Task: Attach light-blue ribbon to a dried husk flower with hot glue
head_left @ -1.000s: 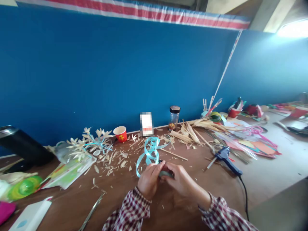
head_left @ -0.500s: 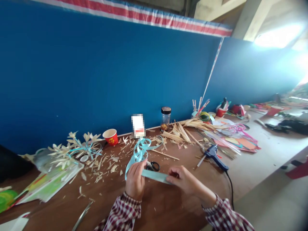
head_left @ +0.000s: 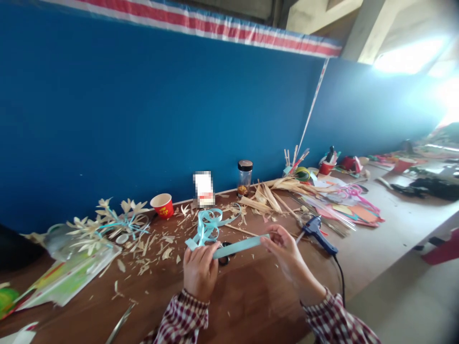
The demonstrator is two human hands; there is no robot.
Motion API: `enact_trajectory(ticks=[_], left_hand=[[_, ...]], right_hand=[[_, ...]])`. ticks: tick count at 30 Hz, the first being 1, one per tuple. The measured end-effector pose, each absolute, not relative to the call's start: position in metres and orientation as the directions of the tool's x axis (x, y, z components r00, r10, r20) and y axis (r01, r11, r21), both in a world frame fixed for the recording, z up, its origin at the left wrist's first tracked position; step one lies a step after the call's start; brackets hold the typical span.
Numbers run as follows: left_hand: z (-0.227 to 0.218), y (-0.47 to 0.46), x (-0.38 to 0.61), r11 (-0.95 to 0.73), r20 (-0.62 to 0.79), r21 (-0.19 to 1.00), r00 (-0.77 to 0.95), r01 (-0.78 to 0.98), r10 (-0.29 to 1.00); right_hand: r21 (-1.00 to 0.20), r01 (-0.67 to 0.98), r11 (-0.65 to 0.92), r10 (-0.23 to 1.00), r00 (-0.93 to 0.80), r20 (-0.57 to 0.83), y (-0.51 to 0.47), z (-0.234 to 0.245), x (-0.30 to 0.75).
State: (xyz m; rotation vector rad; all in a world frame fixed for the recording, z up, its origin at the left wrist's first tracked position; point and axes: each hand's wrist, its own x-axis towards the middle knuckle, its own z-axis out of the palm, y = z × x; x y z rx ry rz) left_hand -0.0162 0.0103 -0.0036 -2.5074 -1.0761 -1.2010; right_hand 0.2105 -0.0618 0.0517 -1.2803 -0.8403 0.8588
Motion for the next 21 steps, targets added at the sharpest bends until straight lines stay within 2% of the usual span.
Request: enact_trajectory(ticks=[3,6,21], left_hand=[[0.0,0.007,-0.013,-0.75,0.732,0.14,0.443,0.646,0.518],[0.004,0.002,-0.011,-0.767,0.712,0.178,0.458,0.616,0.532],[-0.006,0.012,-0.013,-0.708,0.738,0.297,0.317,0.641,0.596]], right_hand=[[-0.992,-0.066,0.11,0.862,0.503,0.063,-0.06,0.051,0.212],[-0.992,-0.065,0.106,0.853,0.52,0.057,-0.06,0.052,0.215],[-0.982,0.044,0.186,0.726,0.666,0.168,-0.064,0.055,0.243]])
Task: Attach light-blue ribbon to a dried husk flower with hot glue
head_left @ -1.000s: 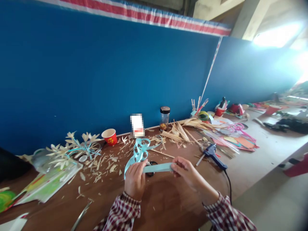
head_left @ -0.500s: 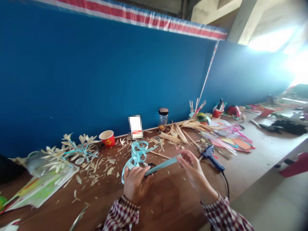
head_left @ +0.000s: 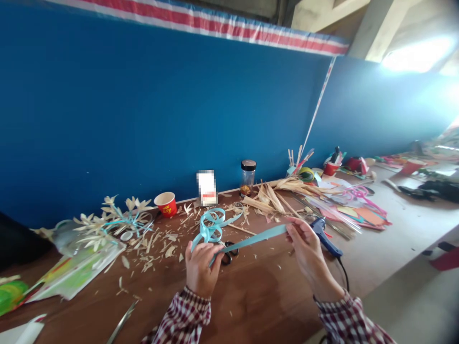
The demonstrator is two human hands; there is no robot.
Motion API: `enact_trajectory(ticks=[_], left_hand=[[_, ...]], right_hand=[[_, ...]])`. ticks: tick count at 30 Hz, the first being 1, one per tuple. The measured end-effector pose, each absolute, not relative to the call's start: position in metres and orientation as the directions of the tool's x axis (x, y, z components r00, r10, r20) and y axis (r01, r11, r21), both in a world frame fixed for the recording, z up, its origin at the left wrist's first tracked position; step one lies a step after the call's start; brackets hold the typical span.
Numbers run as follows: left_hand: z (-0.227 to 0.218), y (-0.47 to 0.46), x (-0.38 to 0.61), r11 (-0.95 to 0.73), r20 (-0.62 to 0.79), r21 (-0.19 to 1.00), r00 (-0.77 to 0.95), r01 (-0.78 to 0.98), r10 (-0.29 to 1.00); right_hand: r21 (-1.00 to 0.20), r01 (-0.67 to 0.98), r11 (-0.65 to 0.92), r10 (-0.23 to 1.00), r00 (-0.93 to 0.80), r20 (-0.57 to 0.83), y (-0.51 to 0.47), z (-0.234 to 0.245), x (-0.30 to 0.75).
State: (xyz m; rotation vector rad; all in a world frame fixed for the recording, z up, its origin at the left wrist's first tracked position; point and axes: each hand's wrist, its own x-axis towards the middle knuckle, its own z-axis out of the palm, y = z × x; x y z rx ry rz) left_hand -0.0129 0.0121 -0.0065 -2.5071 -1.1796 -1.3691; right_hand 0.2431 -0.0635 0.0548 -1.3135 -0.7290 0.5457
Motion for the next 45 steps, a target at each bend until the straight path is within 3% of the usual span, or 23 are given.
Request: enact_trajectory(ticks=[9,15,19,22,26,34,42,45], left_hand=[[-0.01,0.014,-0.014,-0.655,0.636,0.43,0.307,0.621,0.708],[-0.004,0.011,-0.012,-0.585,0.582,0.557,0.225,0.59,0.781],[-0.001,0.011,-0.014,-0.563,0.562,0.584,0.209,0.585,0.8],[0.0,0.011,-0.014,-0.567,0.563,0.583,0.214,0.582,0.798],[-0.001,0.012,-0.015,-0.562,0.563,0.589,0.204,0.581,0.801],[0.001,0.011,-0.015,-0.531,0.533,0.624,0.185,0.573,0.826],[0.004,0.01,-0.015,-0.526,0.517,0.626,0.198,0.575,0.833],[0.005,0.01,-0.015,-0.517,0.508,0.645,0.19,0.563,0.84]], right_hand=[[-0.973,0.204,0.108,0.745,0.632,0.215,-0.064,0.053,0.268],[-0.991,0.069,0.112,0.766,0.63,0.13,-0.06,0.053,0.263],[-0.988,-0.089,0.129,0.79,0.611,0.049,-0.058,0.055,0.258],[-0.984,-0.117,0.132,0.818,0.573,0.041,-0.057,0.056,0.258],[-0.993,-0.028,0.118,0.854,0.512,0.088,-0.055,0.056,0.26],[-0.967,0.244,0.069,0.776,0.597,0.206,-0.046,0.056,0.274],[-0.991,0.129,0.02,0.731,0.675,0.103,-0.04,0.054,0.274],[-0.989,0.142,0.034,0.723,0.68,0.123,-0.039,0.055,0.273]])
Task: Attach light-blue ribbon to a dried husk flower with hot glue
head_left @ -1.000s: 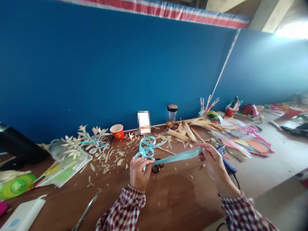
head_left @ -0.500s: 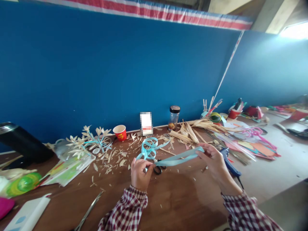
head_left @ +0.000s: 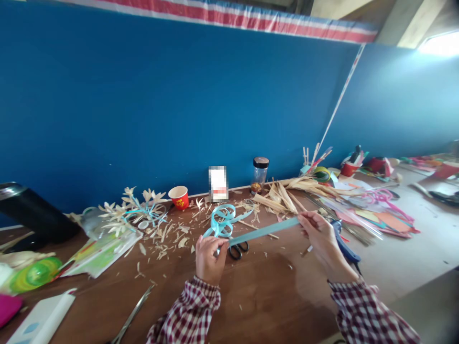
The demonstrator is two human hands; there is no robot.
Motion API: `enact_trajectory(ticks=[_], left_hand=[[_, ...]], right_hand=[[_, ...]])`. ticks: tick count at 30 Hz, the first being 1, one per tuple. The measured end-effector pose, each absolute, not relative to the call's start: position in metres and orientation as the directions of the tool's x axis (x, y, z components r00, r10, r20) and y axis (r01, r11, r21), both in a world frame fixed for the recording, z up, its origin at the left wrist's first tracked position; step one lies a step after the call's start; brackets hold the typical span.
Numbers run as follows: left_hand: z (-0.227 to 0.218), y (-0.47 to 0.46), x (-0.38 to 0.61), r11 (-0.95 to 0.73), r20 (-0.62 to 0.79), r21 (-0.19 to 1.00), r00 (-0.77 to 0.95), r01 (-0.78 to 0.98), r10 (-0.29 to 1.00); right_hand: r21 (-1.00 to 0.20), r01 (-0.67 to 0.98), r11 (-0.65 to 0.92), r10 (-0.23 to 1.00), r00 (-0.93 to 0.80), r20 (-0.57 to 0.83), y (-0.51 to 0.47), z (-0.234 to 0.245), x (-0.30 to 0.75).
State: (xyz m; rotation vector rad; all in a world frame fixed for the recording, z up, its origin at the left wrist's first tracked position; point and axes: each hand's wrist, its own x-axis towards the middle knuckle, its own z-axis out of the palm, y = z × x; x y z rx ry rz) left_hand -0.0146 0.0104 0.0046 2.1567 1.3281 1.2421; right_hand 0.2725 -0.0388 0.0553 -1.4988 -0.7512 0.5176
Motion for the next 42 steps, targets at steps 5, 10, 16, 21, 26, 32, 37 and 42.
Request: enact_trajectory(ticks=[5,10,16,21,26,32,37,42], left_hand=[[0.004,0.011,-0.014,-0.513,0.52,0.648,0.164,0.563,0.838],[0.001,0.013,-0.014,-0.515,0.536,0.645,0.146,0.565,0.831],[0.003,0.012,-0.012,-0.534,0.547,0.638,0.161,0.554,0.821],[0.003,0.011,-0.015,-0.508,0.536,0.66,0.128,0.553,0.835],[0.003,0.013,-0.017,-0.483,0.518,0.664,0.115,0.57,0.848],[0.005,0.008,-0.013,-0.567,0.619,0.542,0.161,0.621,0.769],[0.004,0.006,-0.01,-0.578,0.622,0.514,0.189,0.634,0.76],[0.001,0.006,-0.01,-0.565,0.617,0.513,0.181,0.646,0.766]], right_hand=[[-0.978,0.196,0.071,0.72,0.669,0.186,-0.036,0.057,0.273],[-0.968,0.242,0.068,0.715,0.665,0.216,-0.035,0.058,0.271],[-0.942,0.322,0.092,0.707,0.645,0.29,-0.034,0.057,0.27],[-0.915,0.393,0.093,0.705,0.623,0.34,-0.032,0.056,0.269],[-0.9,0.43,0.075,0.712,0.609,0.35,-0.031,0.057,0.268],[-0.886,0.455,0.094,0.717,0.586,0.377,-0.038,0.068,0.261],[-0.866,0.479,0.146,0.726,0.542,0.423,-0.047,0.082,0.252],[-0.832,0.541,0.122,0.723,0.526,0.448,-0.052,0.09,0.247]])
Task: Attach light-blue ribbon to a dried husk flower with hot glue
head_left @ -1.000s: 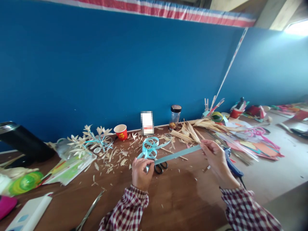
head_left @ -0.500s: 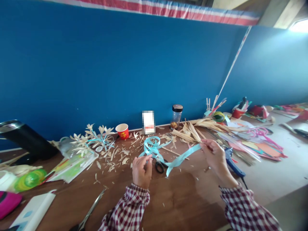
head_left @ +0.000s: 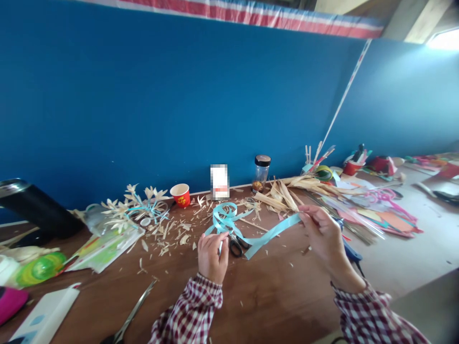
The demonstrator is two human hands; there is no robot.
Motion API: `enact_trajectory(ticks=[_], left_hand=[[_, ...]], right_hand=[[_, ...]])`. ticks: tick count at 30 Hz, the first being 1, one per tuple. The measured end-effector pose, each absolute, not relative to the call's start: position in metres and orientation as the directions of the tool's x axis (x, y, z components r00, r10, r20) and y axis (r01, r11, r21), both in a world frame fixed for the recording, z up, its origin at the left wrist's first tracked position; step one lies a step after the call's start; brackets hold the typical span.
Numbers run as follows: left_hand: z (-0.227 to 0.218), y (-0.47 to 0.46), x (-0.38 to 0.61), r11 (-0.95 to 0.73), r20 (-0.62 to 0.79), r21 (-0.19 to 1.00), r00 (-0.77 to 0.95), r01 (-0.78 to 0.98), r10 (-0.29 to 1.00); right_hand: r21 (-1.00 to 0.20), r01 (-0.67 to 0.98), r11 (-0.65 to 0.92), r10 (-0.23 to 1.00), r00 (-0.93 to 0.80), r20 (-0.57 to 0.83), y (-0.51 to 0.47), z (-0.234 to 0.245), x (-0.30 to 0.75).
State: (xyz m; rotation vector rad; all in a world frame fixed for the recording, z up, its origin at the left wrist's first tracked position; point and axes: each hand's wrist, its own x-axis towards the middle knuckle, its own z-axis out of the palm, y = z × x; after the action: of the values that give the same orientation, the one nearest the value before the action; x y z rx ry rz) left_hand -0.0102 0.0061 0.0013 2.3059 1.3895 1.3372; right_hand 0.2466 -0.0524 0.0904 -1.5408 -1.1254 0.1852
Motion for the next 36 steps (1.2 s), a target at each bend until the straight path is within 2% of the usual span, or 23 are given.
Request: enact_trajectory(ticks=[12,17,20,23,25,27,29,31,33,36], left_hand=[[0.009,0.002,-0.008,-0.58,0.67,0.55,0.098,0.601,0.736],[0.015,-0.006,-0.002,-0.614,0.667,0.568,0.132,0.548,0.734],[0.022,-0.017,0.003,-0.653,0.666,0.599,0.164,0.463,0.727],[0.031,-0.033,0.01,-0.687,0.623,0.675,0.29,0.269,0.726],[0.037,-0.043,0.016,-0.618,0.544,0.779,0.377,0.104,0.75],[0.04,-0.049,0.021,-0.451,0.412,0.892,0.429,-0.011,0.804],[0.041,-0.051,0.026,-0.251,0.255,0.965,0.478,-0.073,0.841],[0.04,-0.051,0.028,-0.101,0.14,0.989,0.521,-0.103,0.842],[0.039,-0.049,0.028,-0.045,0.11,0.99,0.542,-0.133,0.833],[0.038,-0.046,0.025,-0.086,0.17,0.979,0.505,-0.187,0.846]], right_hand=[[-0.653,0.75,0.102,0.746,0.377,0.549,-0.061,0.092,0.244],[-0.657,0.741,0.137,0.748,0.358,0.559,-0.064,0.099,0.24],[-0.663,0.731,0.164,0.772,0.323,0.547,-0.071,0.106,0.234],[-0.611,0.749,0.255,0.831,0.153,0.535,-0.082,0.11,0.22],[-0.552,0.75,0.365,0.851,-0.028,0.524,-0.089,0.111,0.209],[-0.514,0.725,0.458,0.845,-0.175,0.506,-0.095,0.111,0.199],[-0.508,0.698,0.504,0.836,-0.248,0.489,-0.098,0.111,0.192],[-0.511,0.686,0.517,0.833,-0.265,0.487,-0.099,0.11,0.188],[-0.526,0.681,0.51,0.837,-0.254,0.484,-0.099,0.109,0.187],[-0.601,0.642,0.476,0.867,-0.227,0.444,-0.099,0.107,0.188]])
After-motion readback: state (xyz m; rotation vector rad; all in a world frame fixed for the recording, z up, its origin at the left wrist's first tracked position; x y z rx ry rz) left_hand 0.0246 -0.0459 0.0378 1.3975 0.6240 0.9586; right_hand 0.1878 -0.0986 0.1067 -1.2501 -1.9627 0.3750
